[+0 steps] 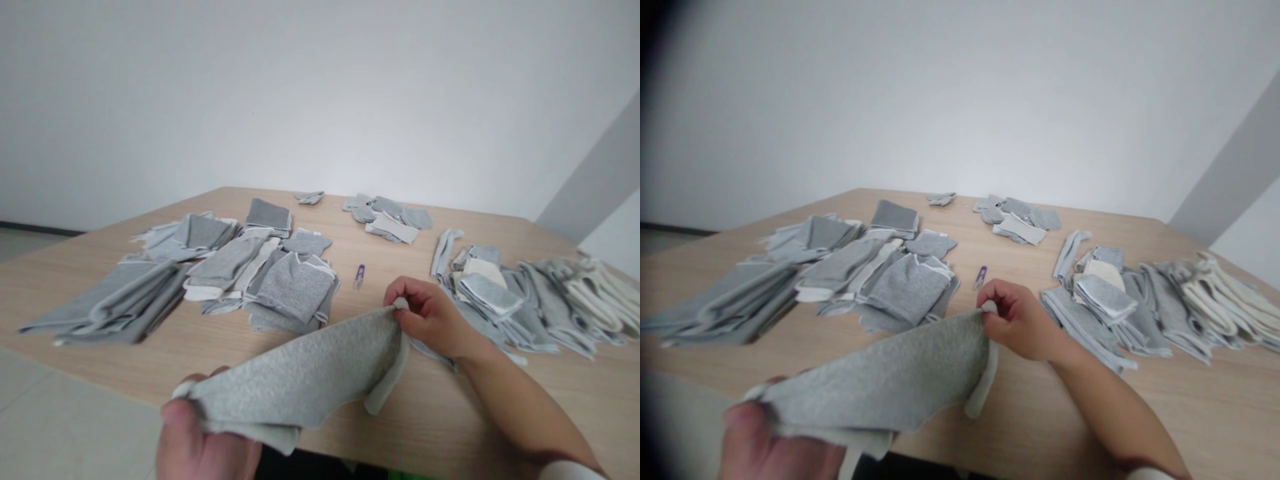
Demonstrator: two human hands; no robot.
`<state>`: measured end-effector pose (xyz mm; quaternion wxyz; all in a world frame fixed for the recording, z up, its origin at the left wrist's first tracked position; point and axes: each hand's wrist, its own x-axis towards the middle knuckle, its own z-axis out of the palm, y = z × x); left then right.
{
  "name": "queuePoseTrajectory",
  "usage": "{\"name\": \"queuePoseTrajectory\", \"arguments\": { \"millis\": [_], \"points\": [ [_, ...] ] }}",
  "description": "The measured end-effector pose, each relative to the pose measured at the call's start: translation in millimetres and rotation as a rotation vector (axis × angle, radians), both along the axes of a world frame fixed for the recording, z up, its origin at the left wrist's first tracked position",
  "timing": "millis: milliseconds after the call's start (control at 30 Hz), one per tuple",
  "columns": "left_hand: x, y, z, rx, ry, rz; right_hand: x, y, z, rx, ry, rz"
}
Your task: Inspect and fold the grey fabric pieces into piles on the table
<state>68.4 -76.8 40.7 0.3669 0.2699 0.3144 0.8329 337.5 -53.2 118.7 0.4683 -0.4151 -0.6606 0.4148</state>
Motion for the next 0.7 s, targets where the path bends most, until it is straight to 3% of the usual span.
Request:
{"name": "queuePoseTrajectory", "arguments": {
  "millis": [133, 300, 533, 700],
  "points": [
    [-3, -4, -0.3, -0.091, 0.011, 0.067, 3, 0, 4.6, 0.003, 0.033, 0.001],
    [-6, -5, 4.1, -0.225, 0.044, -0.037, 6, 4, 4.1, 0.029, 0.024, -0.043],
    [-4, -4, 8.9, -0.030, 0.012, -0.068, 5, 10, -1.3, 0.092, -0.045, -0.134],
    [-1, -4, 8.4, -0.032, -0.011, -0.076, 3, 10, -1.0, 0.073, -0.024, -0.136]
  ]
}}
